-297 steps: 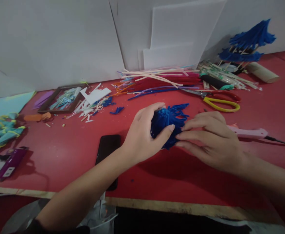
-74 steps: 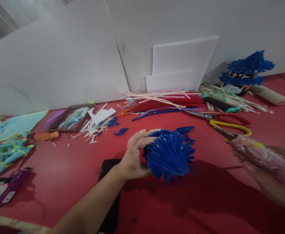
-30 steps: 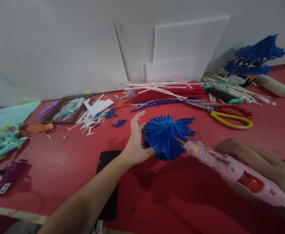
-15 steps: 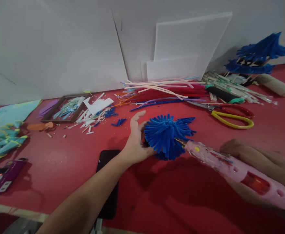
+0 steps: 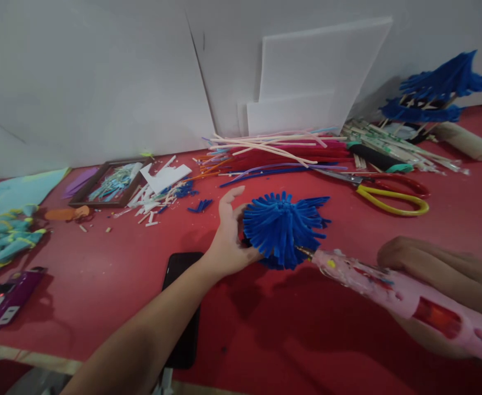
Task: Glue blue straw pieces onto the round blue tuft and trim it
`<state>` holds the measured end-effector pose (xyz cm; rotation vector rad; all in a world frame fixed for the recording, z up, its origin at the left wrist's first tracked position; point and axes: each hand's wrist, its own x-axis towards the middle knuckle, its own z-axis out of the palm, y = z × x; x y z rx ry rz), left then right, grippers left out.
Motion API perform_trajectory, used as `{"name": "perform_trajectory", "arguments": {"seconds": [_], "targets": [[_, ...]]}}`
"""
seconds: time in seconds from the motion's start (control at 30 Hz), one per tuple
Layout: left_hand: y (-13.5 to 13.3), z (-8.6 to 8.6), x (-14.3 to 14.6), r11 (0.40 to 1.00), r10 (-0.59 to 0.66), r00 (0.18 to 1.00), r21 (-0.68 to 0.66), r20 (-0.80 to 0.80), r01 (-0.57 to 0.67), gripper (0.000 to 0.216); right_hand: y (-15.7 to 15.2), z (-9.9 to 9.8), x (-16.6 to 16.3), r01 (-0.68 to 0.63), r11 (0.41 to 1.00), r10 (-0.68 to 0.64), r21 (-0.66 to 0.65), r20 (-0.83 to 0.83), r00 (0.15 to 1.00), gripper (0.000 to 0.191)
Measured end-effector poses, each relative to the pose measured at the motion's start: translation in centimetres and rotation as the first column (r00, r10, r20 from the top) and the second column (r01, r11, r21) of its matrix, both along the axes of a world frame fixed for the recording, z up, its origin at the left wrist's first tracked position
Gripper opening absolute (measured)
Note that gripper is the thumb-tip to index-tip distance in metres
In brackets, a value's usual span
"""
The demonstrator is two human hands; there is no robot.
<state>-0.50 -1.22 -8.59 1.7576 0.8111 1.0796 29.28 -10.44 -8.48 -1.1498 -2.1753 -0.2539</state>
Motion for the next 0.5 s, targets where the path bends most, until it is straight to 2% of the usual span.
{"name": "perform_trajectory", "arguments": {"seconds": [0.17,0.3,0.5], "targets": [[-0.06,0.07,-0.02,1.000,-0.009,1.000,-0.030,0.004,0.009,0.113,0.17,-0.45,0.46,-0.018,0.998,0.017,0.068,0.010,1.000,0.021],[-0.12,0.13,-0.06,0.999,-0.012,1.000,-0.041,0.002,0.012,0.116,0.08,-0.54,0.19,0.031,0.997,-0.031,0.076,-0.002,1.000,0.021],[-0.23,0.60,-0.17,0.999,-0.042,0.999,-0.030,-0.031,0.042,0.107,-0.41,-0.95,0.15,0.080,0.994,-0.081,0.071,0.012,0.997,0.022]]}}
